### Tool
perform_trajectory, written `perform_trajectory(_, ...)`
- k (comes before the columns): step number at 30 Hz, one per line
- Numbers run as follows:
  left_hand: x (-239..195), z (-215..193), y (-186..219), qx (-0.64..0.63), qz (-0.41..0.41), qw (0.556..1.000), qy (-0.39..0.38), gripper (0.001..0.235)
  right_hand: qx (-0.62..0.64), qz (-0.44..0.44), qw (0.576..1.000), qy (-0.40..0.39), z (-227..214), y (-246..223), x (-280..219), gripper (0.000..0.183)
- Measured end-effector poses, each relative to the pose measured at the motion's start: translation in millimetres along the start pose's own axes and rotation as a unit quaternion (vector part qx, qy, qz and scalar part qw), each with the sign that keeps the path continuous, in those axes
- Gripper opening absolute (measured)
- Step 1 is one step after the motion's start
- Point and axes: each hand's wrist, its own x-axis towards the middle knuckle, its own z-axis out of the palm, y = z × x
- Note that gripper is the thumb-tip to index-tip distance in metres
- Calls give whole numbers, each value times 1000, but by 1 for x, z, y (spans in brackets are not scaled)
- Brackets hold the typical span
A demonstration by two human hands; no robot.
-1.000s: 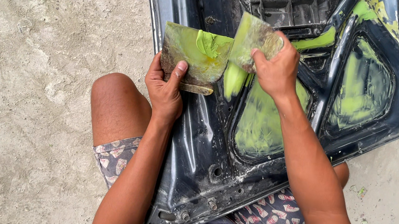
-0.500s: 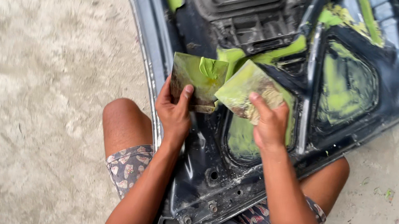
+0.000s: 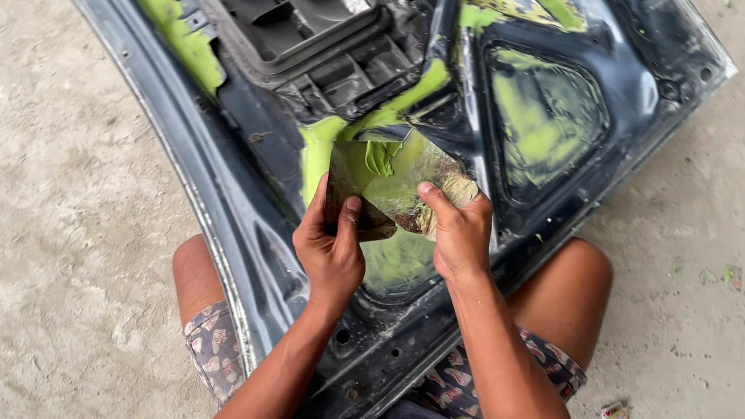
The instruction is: The person applies a green body filler to the inner surface of a car door using a putty knife and a flexible scraper. They spread the filler into the recessed areas and smooth the surface.
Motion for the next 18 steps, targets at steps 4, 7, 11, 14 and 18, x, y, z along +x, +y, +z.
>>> perform_trajectory(4,-6,19,2,-4,-7,999,-46,42,-16,1,1000,13,-28,7,9,43)
perform_trajectory(7,-7,28,-4,2,-11,997,-79,40,-20,14,1000,9,-52,4,14,28)
perform_trajectory(11,-6,56,48,2,-29,990,-139,39,1,12,1000,19,-58,-19,17,25)
perform_trajectory(14,-6,59,28,7,-50,981,-188,39,6,8,999,37,-81,-13,20,24)
perform_trajectory(18,-8,73,25,33,-83,960,-264,39,36,35,996,77,-112,-20,15,23)
